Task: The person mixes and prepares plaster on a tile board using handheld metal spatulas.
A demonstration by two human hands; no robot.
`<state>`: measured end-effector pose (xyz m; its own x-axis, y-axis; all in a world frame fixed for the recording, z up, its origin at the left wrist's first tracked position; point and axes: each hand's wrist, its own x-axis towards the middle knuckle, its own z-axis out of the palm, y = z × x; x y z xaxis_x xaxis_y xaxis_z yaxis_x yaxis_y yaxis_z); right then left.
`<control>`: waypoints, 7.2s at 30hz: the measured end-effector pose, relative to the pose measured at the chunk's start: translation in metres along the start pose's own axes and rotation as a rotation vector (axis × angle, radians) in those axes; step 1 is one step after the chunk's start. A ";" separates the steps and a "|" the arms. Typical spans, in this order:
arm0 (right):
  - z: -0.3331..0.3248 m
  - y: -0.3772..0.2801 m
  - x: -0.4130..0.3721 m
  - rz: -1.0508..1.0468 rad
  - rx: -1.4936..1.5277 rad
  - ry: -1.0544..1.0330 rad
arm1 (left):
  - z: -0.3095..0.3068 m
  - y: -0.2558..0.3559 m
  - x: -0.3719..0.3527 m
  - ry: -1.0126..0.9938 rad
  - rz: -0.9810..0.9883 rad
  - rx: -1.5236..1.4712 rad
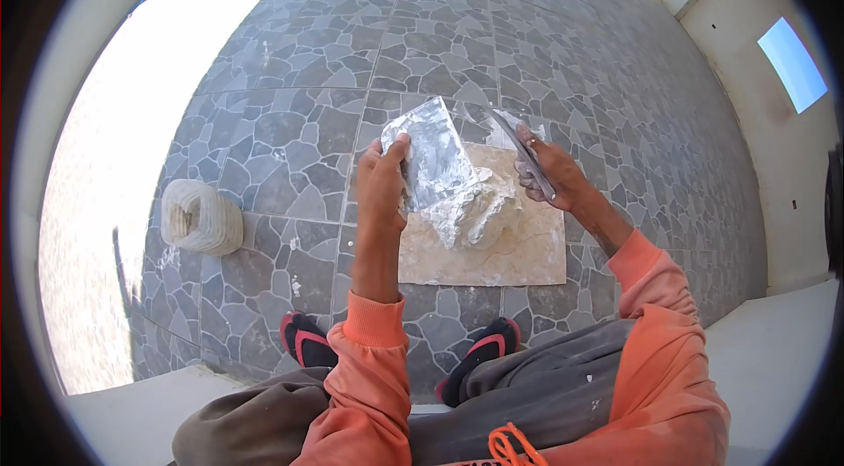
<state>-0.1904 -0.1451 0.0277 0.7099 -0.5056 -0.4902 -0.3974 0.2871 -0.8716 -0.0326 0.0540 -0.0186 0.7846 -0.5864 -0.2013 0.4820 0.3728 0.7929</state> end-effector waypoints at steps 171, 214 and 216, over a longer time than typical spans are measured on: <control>-0.020 0.021 0.020 -1.185 -1.258 -0.156 | 0.037 -0.038 0.004 0.028 0.587 0.974; -0.033 0.053 0.020 -1.322 -1.433 -0.222 | 0.044 -0.056 0.036 0.266 0.754 0.974; -0.035 0.055 0.020 -1.303 -1.442 -0.231 | 0.043 -0.059 0.038 0.268 0.747 0.985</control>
<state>-0.2186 -0.1676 -0.0304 0.9169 0.3083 0.2534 0.3309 -0.9423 -0.0510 -0.0480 -0.0206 -0.0485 0.8490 -0.2583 0.4610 -0.5152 -0.2104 0.8309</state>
